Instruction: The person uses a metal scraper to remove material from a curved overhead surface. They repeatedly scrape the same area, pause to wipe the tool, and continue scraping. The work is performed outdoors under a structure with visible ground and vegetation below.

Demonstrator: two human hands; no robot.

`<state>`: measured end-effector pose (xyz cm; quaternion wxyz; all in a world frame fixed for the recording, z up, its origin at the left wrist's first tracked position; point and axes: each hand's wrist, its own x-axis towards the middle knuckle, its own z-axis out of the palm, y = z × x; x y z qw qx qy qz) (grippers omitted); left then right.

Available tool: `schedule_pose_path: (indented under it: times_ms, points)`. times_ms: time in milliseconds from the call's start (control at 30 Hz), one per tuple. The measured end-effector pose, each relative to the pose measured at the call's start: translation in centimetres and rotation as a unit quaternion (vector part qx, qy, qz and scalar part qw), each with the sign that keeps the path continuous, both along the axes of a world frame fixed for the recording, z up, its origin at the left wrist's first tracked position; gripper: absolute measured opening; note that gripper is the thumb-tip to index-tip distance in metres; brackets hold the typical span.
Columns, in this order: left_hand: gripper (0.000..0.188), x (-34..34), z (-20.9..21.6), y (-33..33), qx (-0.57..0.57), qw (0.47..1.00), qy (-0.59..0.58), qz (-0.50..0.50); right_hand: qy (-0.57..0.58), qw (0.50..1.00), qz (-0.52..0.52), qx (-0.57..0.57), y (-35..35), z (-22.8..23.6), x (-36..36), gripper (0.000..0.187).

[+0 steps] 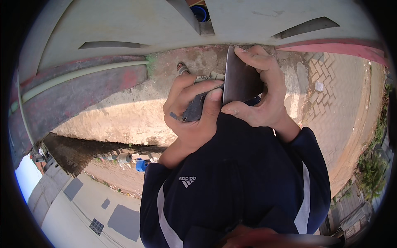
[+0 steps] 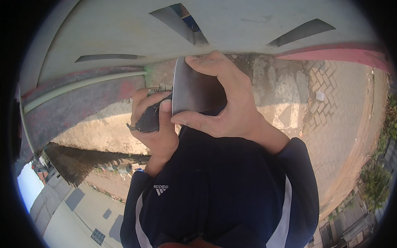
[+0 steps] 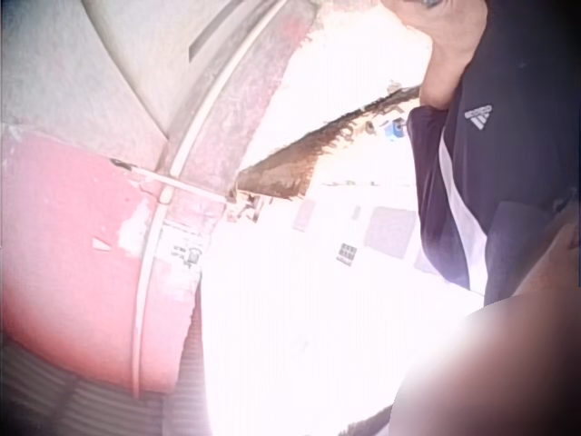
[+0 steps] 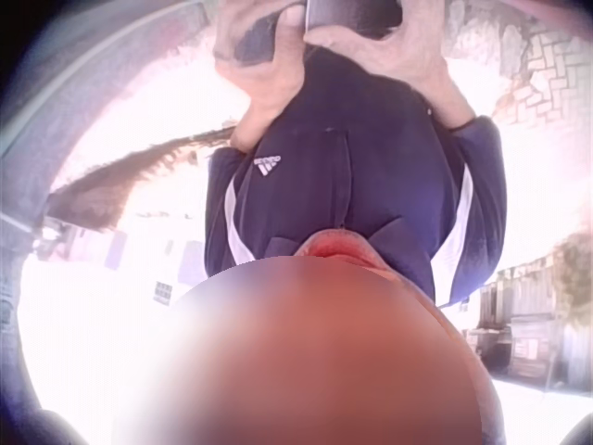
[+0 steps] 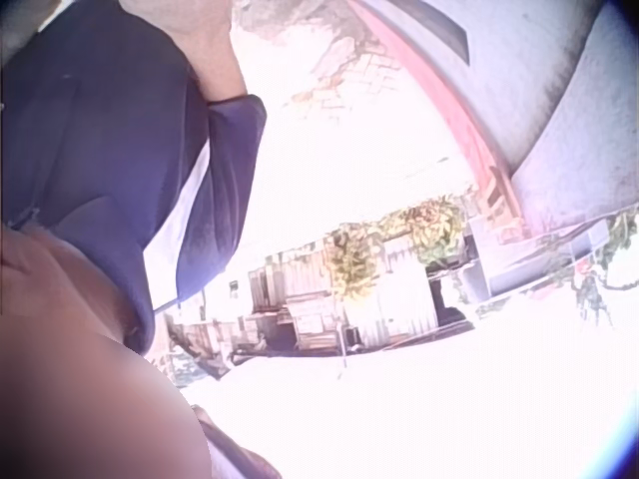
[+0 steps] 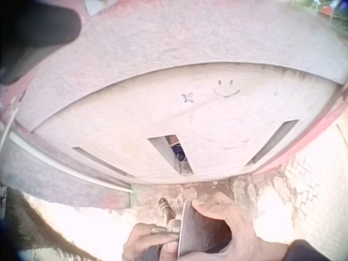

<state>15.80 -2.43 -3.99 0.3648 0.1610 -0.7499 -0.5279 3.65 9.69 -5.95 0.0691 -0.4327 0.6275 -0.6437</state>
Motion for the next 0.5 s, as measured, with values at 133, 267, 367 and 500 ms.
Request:
schedule_pose_path:
  times_ms: [133, 267, 367, 500]
  points:
    - [0.015, -0.1, -0.3, -0.3, -0.023, 1.000, 0.012, -0.013, 0.048, 0.999, 0.012, 0.017, 0.1, -0.3, -0.5, 0.092]
    - [0.015, -0.2, -0.1, -0.2, -0.044, 0.998, 0.029, -0.042, -0.045, 0.999, 0.020, 0.020, 0.3, -0.8, -1.2, 0.094]
    - [0.016, 0.1, 0.6, -0.1, 0.007, 0.998, -0.023, -0.060, -0.067, 0.997, 0.035, -0.005, 0.2, -1.0, -1.9, 0.095]
    - [0.017, 0.3, 1.2, -0.4, 0.107, 0.988, -0.095, -0.058, -0.089, 0.995, 0.024, -0.039, 0.6, -0.4, -2.7, 0.084]
